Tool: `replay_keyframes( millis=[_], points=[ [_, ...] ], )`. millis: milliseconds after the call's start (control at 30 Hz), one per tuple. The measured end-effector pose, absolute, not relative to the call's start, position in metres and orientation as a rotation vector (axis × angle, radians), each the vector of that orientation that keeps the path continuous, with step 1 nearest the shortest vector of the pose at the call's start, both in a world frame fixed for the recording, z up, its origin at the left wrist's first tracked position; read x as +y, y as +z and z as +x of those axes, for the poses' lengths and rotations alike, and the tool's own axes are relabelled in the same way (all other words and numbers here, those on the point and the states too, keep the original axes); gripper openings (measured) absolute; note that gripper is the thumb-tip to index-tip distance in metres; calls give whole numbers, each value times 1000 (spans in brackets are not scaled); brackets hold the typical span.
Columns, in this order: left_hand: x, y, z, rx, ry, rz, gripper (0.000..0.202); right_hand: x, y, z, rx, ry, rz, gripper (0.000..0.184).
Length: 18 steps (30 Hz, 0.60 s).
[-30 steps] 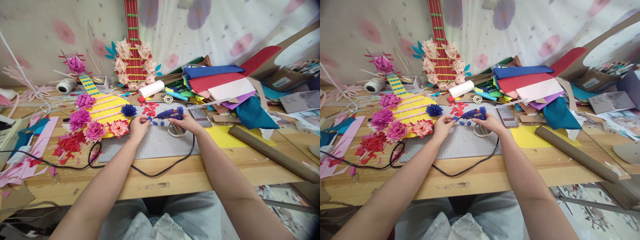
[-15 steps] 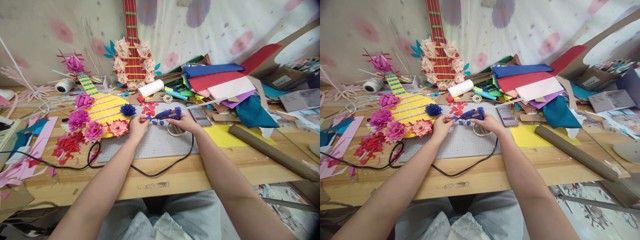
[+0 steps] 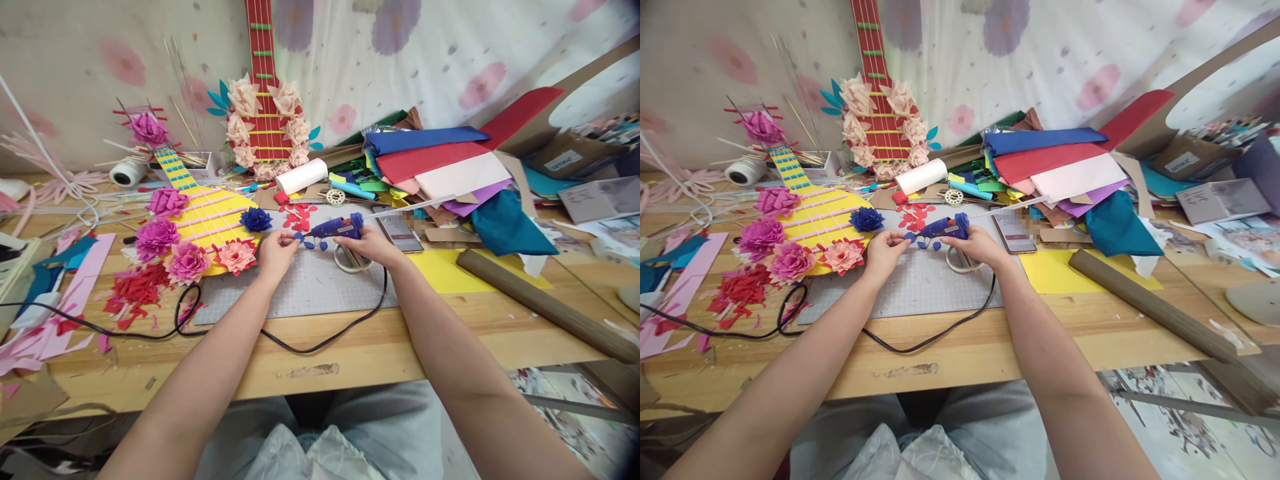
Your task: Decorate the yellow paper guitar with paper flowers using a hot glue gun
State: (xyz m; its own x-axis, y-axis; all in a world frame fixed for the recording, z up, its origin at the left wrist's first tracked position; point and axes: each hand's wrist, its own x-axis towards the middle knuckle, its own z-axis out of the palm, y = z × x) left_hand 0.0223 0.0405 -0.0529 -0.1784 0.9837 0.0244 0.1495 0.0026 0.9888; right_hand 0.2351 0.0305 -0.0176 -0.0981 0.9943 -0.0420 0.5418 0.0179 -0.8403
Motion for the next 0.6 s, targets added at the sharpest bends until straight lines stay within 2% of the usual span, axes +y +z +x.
replay_keyframes(
  millis=[600],
  points=[
    [40,-55,23,1477,1257,1323,14,31,-20,233,-1720,942,-1525,39]
  ],
)
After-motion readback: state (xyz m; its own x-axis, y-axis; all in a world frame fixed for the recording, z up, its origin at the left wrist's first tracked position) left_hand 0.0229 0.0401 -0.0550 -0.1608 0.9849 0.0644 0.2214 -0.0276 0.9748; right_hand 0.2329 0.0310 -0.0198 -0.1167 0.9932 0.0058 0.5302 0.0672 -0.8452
